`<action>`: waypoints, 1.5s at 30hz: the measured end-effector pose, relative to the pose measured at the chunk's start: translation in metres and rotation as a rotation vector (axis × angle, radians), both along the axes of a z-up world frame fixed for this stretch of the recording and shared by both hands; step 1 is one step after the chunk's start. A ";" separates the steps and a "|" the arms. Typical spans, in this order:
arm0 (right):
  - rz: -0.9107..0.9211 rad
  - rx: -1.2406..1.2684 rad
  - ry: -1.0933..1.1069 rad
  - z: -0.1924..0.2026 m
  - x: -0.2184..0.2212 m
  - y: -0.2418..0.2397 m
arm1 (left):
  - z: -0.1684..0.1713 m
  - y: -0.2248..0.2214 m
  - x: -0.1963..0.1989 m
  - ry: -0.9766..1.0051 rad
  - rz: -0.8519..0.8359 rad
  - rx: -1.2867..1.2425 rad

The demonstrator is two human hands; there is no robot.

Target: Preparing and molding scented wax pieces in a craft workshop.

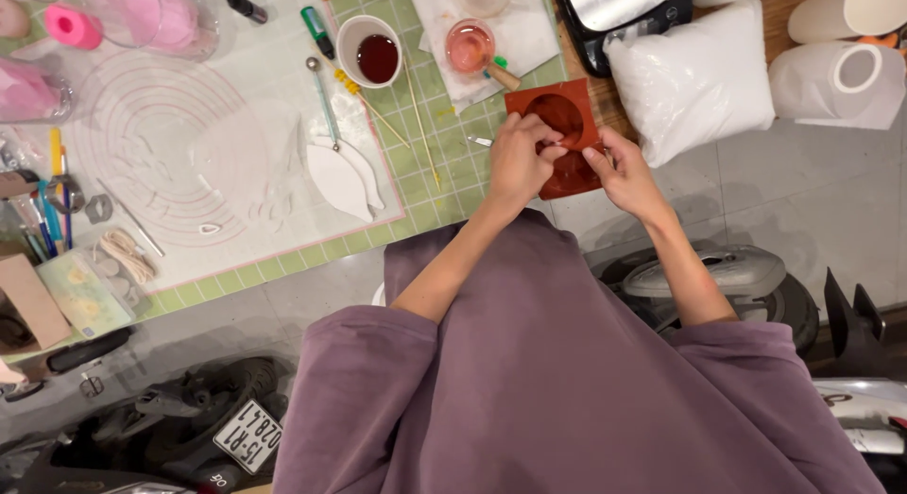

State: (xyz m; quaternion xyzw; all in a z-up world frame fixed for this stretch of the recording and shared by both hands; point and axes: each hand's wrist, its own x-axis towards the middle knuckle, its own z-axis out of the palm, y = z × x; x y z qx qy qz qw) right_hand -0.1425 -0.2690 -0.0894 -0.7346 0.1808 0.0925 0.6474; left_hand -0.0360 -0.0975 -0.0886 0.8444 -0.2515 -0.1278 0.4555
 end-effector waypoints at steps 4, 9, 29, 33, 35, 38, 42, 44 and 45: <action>-0.033 0.070 -0.013 0.008 0.005 0.001 | 0.000 0.005 0.005 0.159 0.027 -0.076; 0.034 0.010 -0.033 -0.004 0.004 -0.008 | -0.044 0.014 0.014 0.499 0.016 -0.395; -0.329 0.444 -0.058 0.004 0.016 -0.051 | -0.079 0.038 -0.024 -0.310 -0.407 0.232; -0.302 0.391 -0.046 0.001 0.012 -0.054 | -0.095 0.061 -0.010 -0.438 -0.312 0.405; -0.296 0.369 -0.031 -0.001 0.014 -0.053 | -0.079 0.070 0.001 -0.458 -0.240 0.428; -0.263 0.353 -0.036 -0.003 0.019 -0.044 | -0.041 0.067 0.008 -0.263 -0.043 0.201; -0.178 0.225 -0.042 -0.017 0.025 -0.035 | 0.007 0.051 -0.006 0.131 0.246 -0.291; -0.147 0.165 -0.048 -0.021 0.027 -0.031 | 0.030 0.041 -0.010 0.082 0.281 -0.363; -0.139 0.164 -0.044 -0.021 0.029 -0.026 | 0.043 0.038 -0.008 -0.120 0.180 -0.287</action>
